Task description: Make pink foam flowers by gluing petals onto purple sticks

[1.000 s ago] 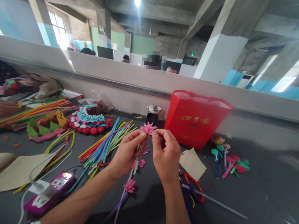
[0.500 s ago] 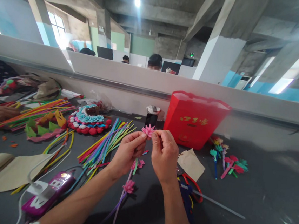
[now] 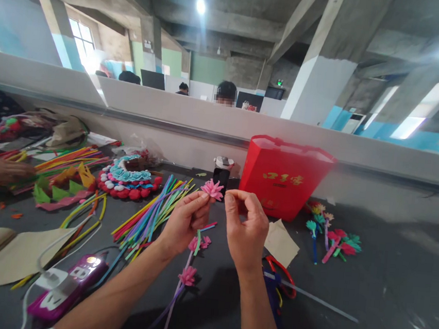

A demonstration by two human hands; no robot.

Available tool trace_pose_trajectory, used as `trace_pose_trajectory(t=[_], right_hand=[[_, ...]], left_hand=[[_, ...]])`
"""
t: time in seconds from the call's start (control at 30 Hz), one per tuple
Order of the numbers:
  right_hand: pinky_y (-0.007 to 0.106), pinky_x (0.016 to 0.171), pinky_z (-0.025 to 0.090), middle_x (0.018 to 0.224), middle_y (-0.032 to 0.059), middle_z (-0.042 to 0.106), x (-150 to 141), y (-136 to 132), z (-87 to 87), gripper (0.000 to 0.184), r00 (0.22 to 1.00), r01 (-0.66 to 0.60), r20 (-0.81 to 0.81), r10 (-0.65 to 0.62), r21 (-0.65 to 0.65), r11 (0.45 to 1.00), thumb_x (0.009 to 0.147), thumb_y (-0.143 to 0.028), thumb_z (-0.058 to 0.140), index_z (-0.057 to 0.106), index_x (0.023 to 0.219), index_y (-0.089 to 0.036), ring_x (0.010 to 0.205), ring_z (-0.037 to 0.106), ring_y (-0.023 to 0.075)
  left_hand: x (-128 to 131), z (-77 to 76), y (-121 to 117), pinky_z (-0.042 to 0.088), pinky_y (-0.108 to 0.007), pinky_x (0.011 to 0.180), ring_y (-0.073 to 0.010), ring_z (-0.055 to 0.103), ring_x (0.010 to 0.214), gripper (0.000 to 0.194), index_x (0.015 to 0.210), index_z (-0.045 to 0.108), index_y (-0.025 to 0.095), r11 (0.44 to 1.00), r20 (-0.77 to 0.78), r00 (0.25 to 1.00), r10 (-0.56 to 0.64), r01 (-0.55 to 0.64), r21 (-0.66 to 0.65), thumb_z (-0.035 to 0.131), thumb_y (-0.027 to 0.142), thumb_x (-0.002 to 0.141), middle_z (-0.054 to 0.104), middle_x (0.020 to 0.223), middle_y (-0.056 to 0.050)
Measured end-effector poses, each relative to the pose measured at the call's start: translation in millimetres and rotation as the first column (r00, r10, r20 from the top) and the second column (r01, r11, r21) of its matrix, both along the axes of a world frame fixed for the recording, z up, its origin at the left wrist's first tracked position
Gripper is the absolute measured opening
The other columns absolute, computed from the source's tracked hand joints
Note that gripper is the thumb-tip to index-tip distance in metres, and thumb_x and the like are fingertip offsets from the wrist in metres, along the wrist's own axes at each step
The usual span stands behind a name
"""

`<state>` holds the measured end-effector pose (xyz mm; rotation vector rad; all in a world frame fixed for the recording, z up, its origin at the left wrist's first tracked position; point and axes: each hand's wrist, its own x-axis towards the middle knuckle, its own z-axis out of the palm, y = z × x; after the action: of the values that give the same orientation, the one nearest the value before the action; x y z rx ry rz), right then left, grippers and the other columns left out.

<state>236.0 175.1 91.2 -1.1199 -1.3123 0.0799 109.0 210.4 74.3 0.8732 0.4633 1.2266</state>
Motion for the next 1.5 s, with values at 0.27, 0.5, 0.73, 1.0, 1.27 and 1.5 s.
trace_pose_trajectory(t=[0.27, 0.5, 0.73, 1.0, 1.27, 1.5], right_hand=[[0.028, 0.071, 0.049, 0.085, 0.0007, 0.067, 1, -4, 5.1, 0.012, 0.997, -0.075, 0.019, 0.075, -0.012, 0.997, 0.088, -0.031, 0.065, 0.071, 0.091, -0.022, 0.073, 0.061, 0.0141], [0.026, 0.068, 0.046, 0.077, -0.0022, 0.065, 5, -7, 8.3, 0.011, 0.993, -0.094, 0.068, 0.096, -0.040, 0.995, 0.089, -0.029, 0.064, 0.069, 0.082, -0.021, 0.069, 0.059, 0.0123], [0.026, 0.066, 0.043, 0.072, -0.0030, 0.060, 6, -11, 9.7, 0.015, 0.990, -0.128, 0.046, 0.131, -0.074, 0.989, 0.089, -0.028, 0.063, 0.065, 0.076, -0.020, 0.066, 0.054, 0.0122], [0.026, 0.063, 0.040, 0.070, -0.0034, 0.057, 6, -11, 10.8, 0.016, 0.988, -0.146, 0.031, 0.149, -0.082, 0.986, 0.089, -0.026, 0.061, 0.063, 0.074, -0.019, 0.065, 0.051, 0.0117], [0.027, 0.064, 0.044, 0.070, -0.0024, 0.060, 2, -9, 8.3, 0.018, 0.994, -0.099, 0.026, 0.102, -0.086, 0.991, 0.089, -0.031, 0.061, 0.065, 0.076, -0.019, 0.064, 0.054, 0.0127], [0.029, 0.069, 0.049, 0.086, 0.0027, 0.068, -2, -12, 9.4, 0.019, 0.986, -0.091, -0.138, 0.091, 0.010, 0.996, 0.091, -0.035, 0.059, 0.070, 0.093, -0.021, 0.073, 0.061, 0.0154]], left_hand=[[0, -4.6, 1, 0.012, -0.020, 0.042, -0.0037, 0.019, 0.044, 0.022, 0.075, 0.059, 0.014, 0.995, -0.019, 1.000, -0.021, 0.023, 0.101, 0.070, 0.032, 0.081, 0.028, 0.052, 0.009], [0, -3.1, 0, 0.013, -0.021, 0.043, -0.0036, 0.023, 0.044, 0.027, 0.069, 0.058, 0.015, 0.987, -0.081, 0.997, -0.008, 0.021, 0.159, 0.074, 0.035, 0.078, 0.034, 0.051, 0.009], [-4, -4.1, 2, 0.015, -0.022, 0.045, -0.0040, 0.024, 0.045, 0.024, 0.072, 0.063, 0.014, 0.977, -0.118, 0.993, -0.025, 0.049, 0.206, 0.074, 0.035, 0.077, 0.035, 0.051, 0.008], [-3, -5.4, 3, 0.015, -0.022, 0.045, -0.0039, 0.025, 0.044, 0.027, 0.070, 0.062, 0.014, 0.979, -0.124, 0.992, -0.036, 0.059, 0.193, 0.076, 0.037, 0.075, 0.036, 0.050, 0.008], [-2, -4.9, 2, 0.014, -0.021, 0.044, -0.0032, 0.025, 0.043, 0.029, 0.070, 0.060, 0.014, 0.985, -0.081, 0.995, -0.053, 0.065, 0.158, 0.077, 0.038, 0.074, 0.036, 0.049, 0.008], [-6, -3.3, 4, 0.010, -0.020, 0.042, -0.0029, 0.021, 0.042, 0.031, 0.066, 0.053, 0.016, 0.992, -0.026, 0.996, -0.080, 0.082, 0.098, 0.077, 0.035, 0.072, 0.029, 0.050, 0.009]])
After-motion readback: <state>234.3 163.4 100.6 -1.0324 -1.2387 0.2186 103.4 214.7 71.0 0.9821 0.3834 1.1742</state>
